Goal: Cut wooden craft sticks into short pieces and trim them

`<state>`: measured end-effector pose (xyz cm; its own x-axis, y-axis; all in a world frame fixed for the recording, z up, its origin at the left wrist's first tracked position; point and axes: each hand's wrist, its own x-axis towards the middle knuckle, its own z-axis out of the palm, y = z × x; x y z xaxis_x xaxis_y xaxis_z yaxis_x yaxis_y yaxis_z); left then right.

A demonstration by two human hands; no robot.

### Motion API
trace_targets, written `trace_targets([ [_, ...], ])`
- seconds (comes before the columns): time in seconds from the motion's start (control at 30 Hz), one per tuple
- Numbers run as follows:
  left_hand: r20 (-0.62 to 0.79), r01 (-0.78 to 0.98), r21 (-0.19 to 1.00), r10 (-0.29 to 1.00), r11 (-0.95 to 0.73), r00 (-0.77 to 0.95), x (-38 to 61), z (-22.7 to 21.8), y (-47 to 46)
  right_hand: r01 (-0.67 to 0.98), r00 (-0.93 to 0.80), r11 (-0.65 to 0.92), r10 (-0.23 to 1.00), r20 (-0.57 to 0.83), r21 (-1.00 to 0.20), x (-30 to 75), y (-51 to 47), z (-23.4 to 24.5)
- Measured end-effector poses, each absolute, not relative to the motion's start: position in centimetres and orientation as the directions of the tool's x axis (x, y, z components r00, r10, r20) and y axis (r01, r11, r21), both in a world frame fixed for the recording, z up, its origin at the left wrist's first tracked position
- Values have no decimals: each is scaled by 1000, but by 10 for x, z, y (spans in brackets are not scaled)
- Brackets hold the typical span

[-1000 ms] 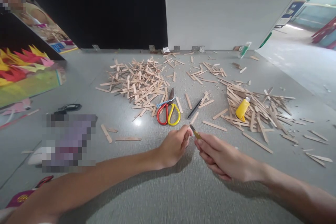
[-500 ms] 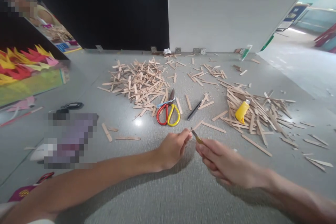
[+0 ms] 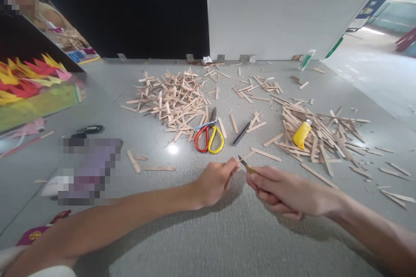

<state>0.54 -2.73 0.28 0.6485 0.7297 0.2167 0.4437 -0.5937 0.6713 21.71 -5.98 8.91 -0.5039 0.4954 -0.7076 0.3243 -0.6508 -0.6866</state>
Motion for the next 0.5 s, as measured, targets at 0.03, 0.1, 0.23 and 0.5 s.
trace_targets([
  [0.03,221,439,666,721,-603,657,5,3,-27,355,-528,-664,438,-727,-658,224,-54,95],
  [0.1,228,432,657,709,-618,667,6,1,-27,374,-544,-674,397,-739,-637,231,-47,102],
  [0.23,228,439,649,710,-621,666,5,-2,-27,327,-463,-644,529,-712,-691,217,-59,90],
  [0.5,196,474,628,715,-617,672,4,-2,-26,294,-386,-660,580,-718,-691,202,-65,85],
])
